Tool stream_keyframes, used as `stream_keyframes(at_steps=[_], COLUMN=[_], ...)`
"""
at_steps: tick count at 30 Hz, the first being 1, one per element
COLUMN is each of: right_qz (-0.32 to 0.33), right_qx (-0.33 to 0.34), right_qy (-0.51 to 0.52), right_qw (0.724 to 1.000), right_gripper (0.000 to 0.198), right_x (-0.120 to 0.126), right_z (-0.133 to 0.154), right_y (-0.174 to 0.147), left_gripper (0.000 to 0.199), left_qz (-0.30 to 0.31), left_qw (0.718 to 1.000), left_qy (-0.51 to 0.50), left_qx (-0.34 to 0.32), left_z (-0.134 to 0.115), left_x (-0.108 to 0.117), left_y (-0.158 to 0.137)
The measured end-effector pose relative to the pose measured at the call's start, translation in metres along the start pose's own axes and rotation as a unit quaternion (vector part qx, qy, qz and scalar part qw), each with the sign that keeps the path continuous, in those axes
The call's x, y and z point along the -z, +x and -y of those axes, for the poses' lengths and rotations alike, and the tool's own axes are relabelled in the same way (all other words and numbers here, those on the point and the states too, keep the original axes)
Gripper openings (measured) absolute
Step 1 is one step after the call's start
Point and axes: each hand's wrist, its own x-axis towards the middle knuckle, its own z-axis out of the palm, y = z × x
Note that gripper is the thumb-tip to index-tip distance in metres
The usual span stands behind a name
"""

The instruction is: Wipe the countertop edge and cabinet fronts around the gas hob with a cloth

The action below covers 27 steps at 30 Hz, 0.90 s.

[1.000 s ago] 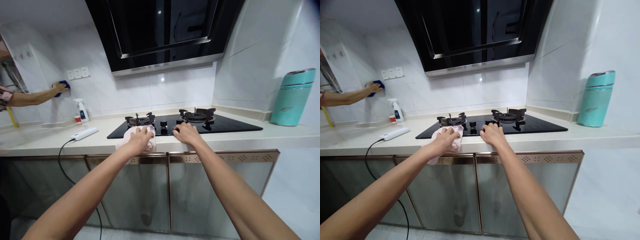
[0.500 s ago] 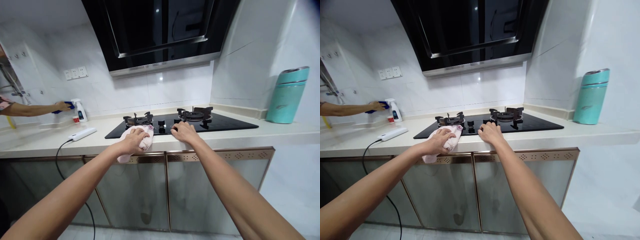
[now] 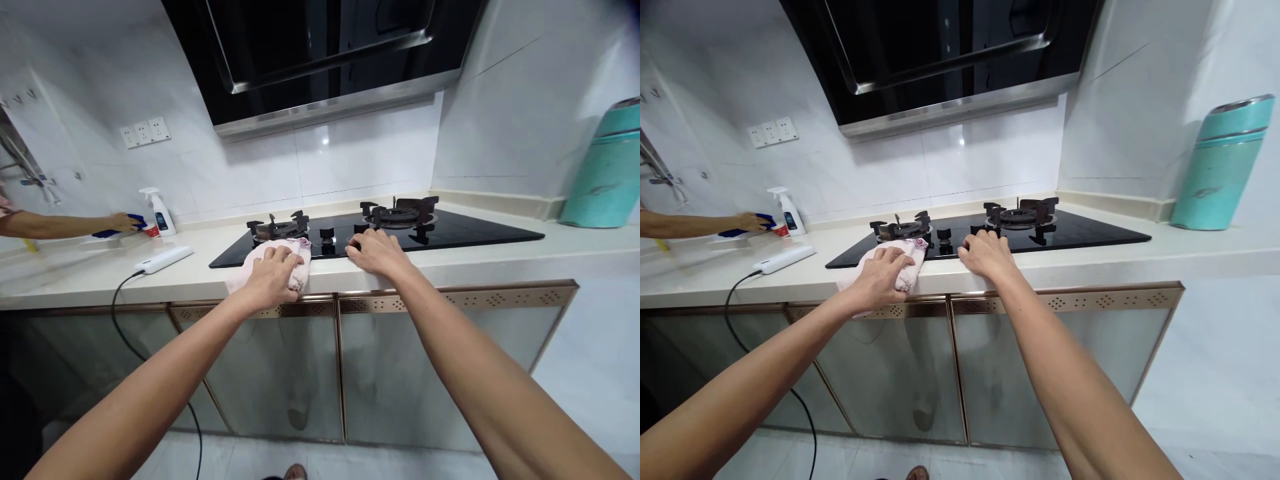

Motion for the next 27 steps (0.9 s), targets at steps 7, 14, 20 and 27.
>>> stream_keyframes(at_steps=[7, 14, 20, 27], right_qz=[0.004, 0.002, -0.008, -0.001], right_qx=[-0.004, 0.004, 0.003, 0.021], right_qy=[0.004, -0.002, -0.019, -0.046], right_qw=[1.0, 1.0, 1.0, 0.999], right_gripper=[0.043, 0.044, 0.045, 0.041], right_x=[0.003, 0.002, -0.001, -0.005], right_z=[0.0, 0.001, 0.001, -0.009], right_y=[-0.001, -0.001, -0.001, 0.001], left_gripper=[0.068, 0.07, 0.078, 0.073], left_qz=[0.014, 0.027, 0.074, 0.074], left_qw=[0.999, 0.997, 0.99, 0.985], left_qy=[-0.024, -0.065, -0.086, -0.153], left_qx=[-0.041, 0.017, 0.088, -0.021], left_z=[0.015, 0.058, 0.02, -0.058], left_x=[0.005, 0.009, 0.011, 0.006], left_y=[0.001, -0.013, 0.017, 0.068])
